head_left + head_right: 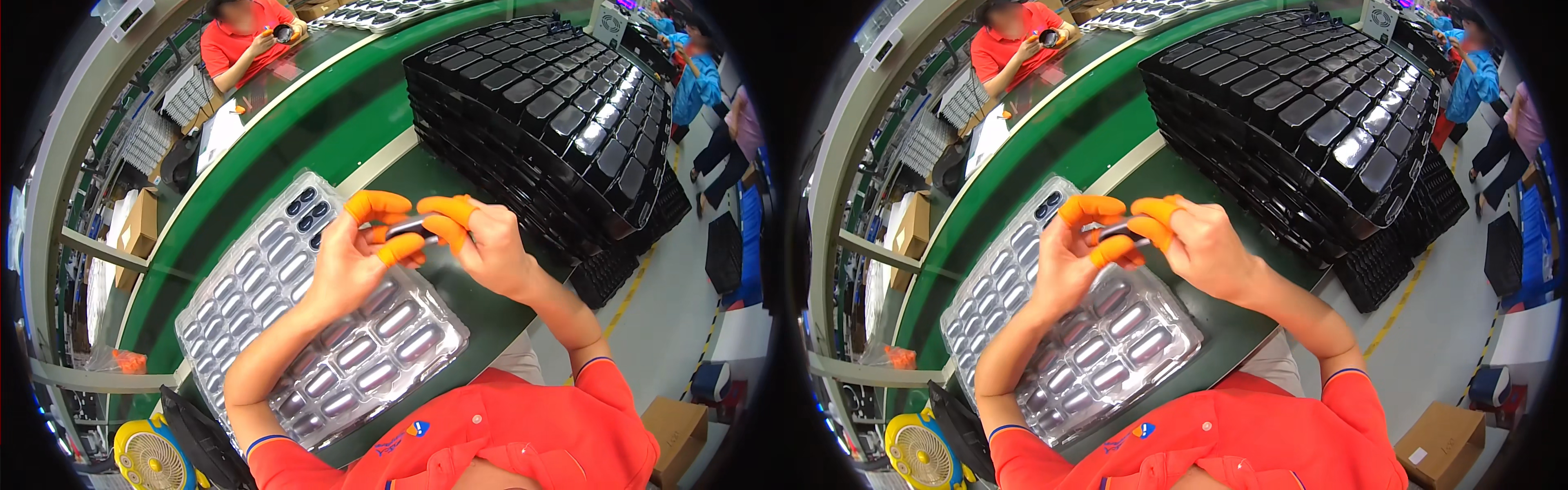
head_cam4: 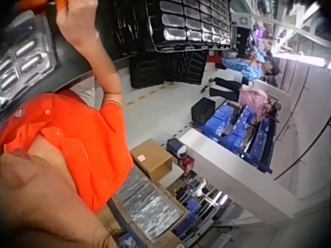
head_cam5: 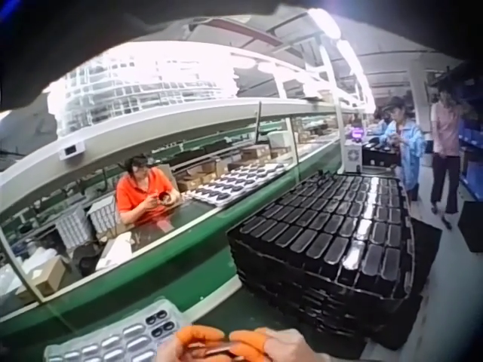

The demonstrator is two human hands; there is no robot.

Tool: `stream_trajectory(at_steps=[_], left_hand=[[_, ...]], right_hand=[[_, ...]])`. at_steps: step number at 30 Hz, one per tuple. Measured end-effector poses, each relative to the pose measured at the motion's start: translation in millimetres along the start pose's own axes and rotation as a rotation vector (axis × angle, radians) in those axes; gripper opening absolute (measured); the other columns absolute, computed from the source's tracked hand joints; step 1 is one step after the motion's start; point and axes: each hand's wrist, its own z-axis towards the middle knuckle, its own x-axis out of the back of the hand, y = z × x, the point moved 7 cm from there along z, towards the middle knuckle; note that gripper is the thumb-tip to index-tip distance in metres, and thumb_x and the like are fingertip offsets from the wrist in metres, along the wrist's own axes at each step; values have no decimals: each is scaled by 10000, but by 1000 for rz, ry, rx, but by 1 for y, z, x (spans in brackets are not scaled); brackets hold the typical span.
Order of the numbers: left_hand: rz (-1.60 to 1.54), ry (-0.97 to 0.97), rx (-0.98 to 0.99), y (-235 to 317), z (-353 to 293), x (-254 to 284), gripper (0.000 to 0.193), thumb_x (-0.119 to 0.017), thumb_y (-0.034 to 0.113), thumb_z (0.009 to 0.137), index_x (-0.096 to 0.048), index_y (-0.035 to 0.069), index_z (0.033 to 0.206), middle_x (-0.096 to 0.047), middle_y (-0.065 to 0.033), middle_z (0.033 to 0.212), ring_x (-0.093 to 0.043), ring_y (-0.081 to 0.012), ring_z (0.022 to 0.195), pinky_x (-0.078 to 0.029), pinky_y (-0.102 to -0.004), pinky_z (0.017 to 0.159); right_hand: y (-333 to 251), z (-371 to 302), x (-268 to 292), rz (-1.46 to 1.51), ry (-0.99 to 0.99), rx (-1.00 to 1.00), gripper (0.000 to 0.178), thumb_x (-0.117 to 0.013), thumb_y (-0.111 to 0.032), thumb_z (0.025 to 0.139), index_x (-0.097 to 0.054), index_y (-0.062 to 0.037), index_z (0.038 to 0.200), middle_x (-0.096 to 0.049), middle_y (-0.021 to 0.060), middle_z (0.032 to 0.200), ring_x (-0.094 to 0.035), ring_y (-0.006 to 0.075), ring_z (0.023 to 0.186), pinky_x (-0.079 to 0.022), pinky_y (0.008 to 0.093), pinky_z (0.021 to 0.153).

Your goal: The person picks up a black plastic component and a silver component, fits them together, and places the assembled unit into a clear plastic tray. After filling the tray, the person moves a stack of black trays aside.

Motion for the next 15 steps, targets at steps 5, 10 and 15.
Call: stream_trajectory(at_steps=[5, 10, 15], left_hand=[[176, 10, 71, 10, 3, 13, 191, -554, 26, 875, -514, -44, 1048, -611, -109, 877, -633, -164, 692, -529, -252, 571], [332, 140, -9, 10, 4, 24, 167, -555, 23, 872, -512, -38, 1021, -610, -107, 834, -625, -157, 649, -511, -240, 512], [369, 113, 91, -15, 10, 30, 123, -552, 15, 870, -511, -32, 976, -609, -110, 806, -618, -161, 610, -494, -234, 474]], right_hand=[[-13, 16, -7, -254, 119, 364, 228, -614, 65, 712, -603, 53, 939, -629, 134, 829, -596, 258, 618, -482, 305, 512], [-7, 20, -24, -250, 140, 404, 245, -643, 21, 675, -606, 56, 915, -610, 138, 778, -591, 267, 604, -481, 325, 494], [16, 13, -37, -148, 197, 311, 240, -665, -20, 646, -612, 49, 870, -588, 146, 732, -585, 254, 569, -474, 331, 472]])
